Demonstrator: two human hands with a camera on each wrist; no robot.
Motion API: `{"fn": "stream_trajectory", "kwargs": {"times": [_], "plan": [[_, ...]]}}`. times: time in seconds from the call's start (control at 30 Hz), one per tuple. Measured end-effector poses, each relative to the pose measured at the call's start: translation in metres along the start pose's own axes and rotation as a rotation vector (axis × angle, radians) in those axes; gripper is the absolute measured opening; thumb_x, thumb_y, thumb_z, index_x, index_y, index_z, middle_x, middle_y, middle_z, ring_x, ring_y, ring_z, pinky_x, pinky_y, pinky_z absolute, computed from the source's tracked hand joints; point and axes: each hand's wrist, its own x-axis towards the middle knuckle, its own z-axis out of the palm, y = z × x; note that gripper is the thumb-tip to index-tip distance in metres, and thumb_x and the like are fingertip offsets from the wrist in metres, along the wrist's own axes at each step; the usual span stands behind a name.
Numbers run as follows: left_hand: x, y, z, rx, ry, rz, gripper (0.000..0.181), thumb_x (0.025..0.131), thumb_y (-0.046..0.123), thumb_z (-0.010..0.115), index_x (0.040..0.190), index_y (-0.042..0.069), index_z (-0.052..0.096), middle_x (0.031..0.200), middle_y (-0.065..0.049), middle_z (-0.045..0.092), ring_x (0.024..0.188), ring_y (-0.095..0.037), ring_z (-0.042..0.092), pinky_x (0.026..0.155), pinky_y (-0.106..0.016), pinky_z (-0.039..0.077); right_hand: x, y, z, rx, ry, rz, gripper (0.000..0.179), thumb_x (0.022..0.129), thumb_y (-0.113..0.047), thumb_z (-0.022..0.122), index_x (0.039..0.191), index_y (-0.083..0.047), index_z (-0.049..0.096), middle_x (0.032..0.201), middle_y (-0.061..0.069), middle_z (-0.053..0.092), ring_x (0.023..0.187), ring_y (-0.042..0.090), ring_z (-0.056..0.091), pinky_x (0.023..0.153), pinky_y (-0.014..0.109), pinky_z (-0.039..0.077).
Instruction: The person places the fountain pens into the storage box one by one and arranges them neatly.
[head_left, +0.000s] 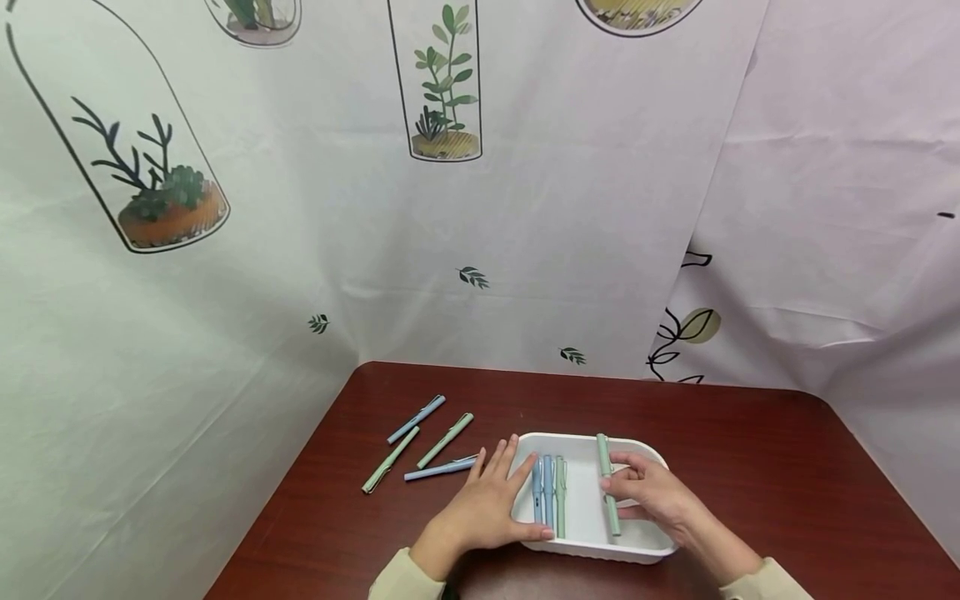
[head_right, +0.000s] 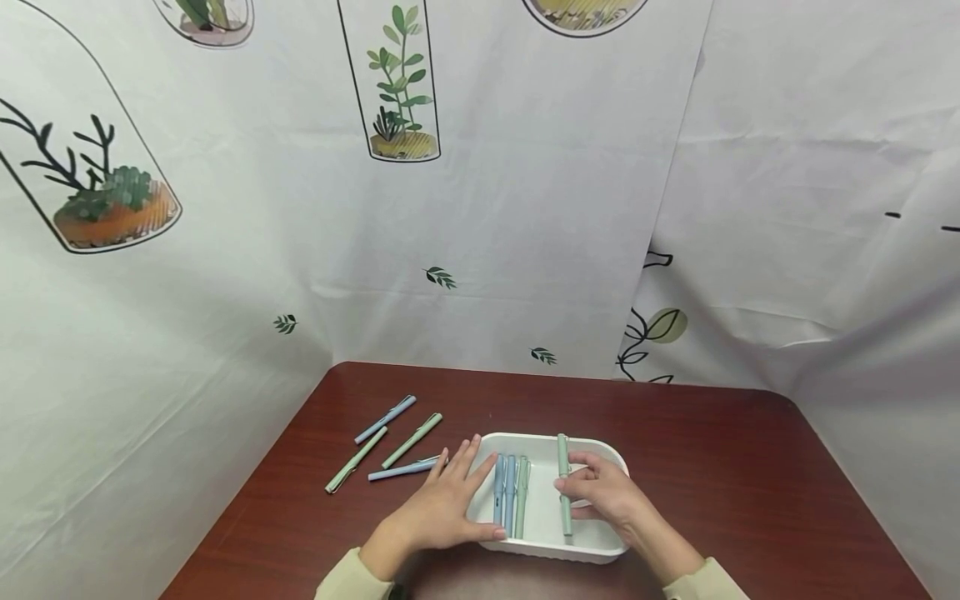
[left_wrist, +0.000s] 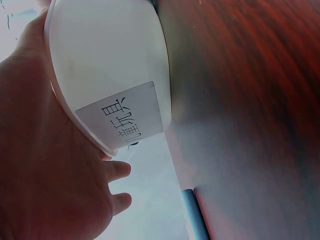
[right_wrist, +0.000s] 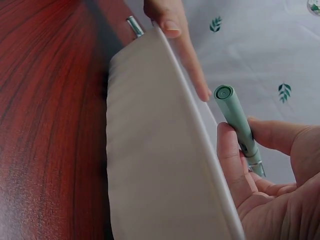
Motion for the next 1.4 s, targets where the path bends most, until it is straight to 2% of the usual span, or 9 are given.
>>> {"fn": "stream_trajectory", "kwargs": {"times": [0.5,1.0,1.4], "plan": [[0.000,0.001,-0.001,-0.003,-0.007,-0.001,0.106,0.081,0.083,0.056,0.162,0.023,0.026,0.169,-0.015,0.011,0.156,-0.034,0.015,0.122,-0.058,0.015,0.008,0.009,0.016,-0.015,0.024,0.007,0.065,0.091,-0.010,0.071,0.140,0.015,0.038,0.094,0.006,0.063,0.087,0.018,0.067,0.074,0.040,0.060],[-0.002,0.001,0.001,-0.002,-0.001,-0.005,0.106,0.081,0.084,0.055,0.162,0.022,0.027,0.169,-0.016,0.012,0.155,-0.034,0.016,0.122,-0.058,0.016,0.015,0.015,0.025,-0.024,-0.017,0.033,0.066,0.089,-0.006,0.072,0.140,0.016,0.035,0.095,0.008,0.061,0.083,0.017,0.065,0.073,0.039,0.060],[-0.001,0.000,0.000,-0.013,-0.004,-0.001,0.106,0.081,0.083,0.056,0.162,0.023,0.026,0.169,-0.016,0.011,0.156,-0.034,0.015,0.122,-0.059,0.015,0.022,0.016,0.036,-0.101,0.045,0.081,0.063,0.086,-0.001,0.073,0.136,0.018,0.040,0.097,0.013,0.061,0.080,0.017,0.065,0.070,0.038,0.061]]}}
